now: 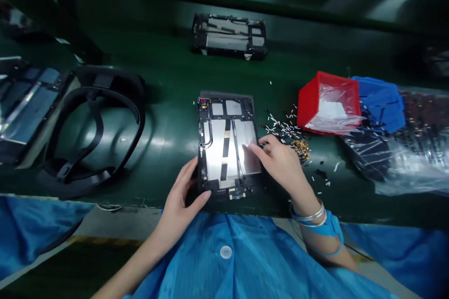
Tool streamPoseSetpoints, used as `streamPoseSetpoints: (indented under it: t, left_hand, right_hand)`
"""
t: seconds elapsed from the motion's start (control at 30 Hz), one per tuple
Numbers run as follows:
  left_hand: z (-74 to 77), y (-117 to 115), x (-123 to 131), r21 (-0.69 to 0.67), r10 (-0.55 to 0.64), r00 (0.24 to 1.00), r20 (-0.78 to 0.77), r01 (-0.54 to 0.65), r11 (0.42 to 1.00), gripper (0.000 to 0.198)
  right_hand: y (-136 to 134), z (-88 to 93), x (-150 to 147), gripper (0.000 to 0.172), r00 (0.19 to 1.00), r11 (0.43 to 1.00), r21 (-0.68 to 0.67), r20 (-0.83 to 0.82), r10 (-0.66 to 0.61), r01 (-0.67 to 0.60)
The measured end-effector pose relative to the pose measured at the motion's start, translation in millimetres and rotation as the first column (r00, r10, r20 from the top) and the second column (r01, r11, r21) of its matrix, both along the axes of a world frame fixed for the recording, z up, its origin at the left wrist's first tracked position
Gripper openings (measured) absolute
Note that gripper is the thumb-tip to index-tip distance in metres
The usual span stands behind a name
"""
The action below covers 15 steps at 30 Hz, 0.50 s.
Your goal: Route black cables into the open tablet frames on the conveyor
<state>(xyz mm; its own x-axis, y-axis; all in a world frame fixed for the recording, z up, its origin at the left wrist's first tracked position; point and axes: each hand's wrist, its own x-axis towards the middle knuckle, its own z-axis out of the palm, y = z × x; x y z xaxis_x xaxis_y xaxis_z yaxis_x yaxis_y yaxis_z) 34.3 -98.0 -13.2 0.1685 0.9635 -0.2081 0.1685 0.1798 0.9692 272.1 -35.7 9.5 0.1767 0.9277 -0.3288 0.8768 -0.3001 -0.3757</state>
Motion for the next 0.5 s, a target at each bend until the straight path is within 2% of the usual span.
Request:
streamPoseSetpoints:
  t: [0.07,0.1,0.17,0.23,0.33,0.37,0.43,0.5]
  left_hand:
    - [9.5,6,-3,-0.206,0.107,0.966,0.234,-0.058,0.977,0.075]
    - [16.0,12,-5,-0.278,0.176,0.937,0.301,-0.09,0.956,0.08]
    - [32.3,34,-9,-0.334,0.309,0.885,0.349,-0.19,0.923,0.078]
    - [51.0,71,-13,-0.293,0.411,0.836,0.365,-0.316,0.903,0.065]
    - [75.7,148,-21,-0.131,0.462,0.81,0.36,-0.447,0.885,0.041]
    - [81.6,176,-25,-0.064,0.464,0.828,0.315,-0.469,0.881,0.035]
    - [89.6,230,-36,0.056,0.453,0.887,0.087,-0.459,0.887,0.023]
    - [93.4,274,-48,0.078,0.411,0.911,-0.024,-0.408,0.91,0.018]
  right_hand:
    - [2,1.3,0,0.037,0.975,0.999,0.035,-0.221,-0.009,0.017]
    - [3,2.2,-1,0.04,0.941,0.998,0.059,-0.338,-0.011,0.033]
    - [4,4.4,-2,0.048,0.85,0.989,0.119,-0.527,-0.014,0.09]
    - [6,5.6,-2,0.051,0.781,0.97,0.178,-0.624,-0.019,0.165]
    - [8,2.9,2,0.046,0.761,0.942,0.243,-0.648,-0.02,0.231]
    - [8,1.1,4,0.043,0.764,0.938,0.258,-0.645,-0.012,0.233]
    - [8,-2.7,9,0.037,0.778,0.933,0.285,-0.628,0.01,0.218]
    - [6,-5.0,12,0.032,0.805,0.925,0.324,-0.592,0.034,0.199]
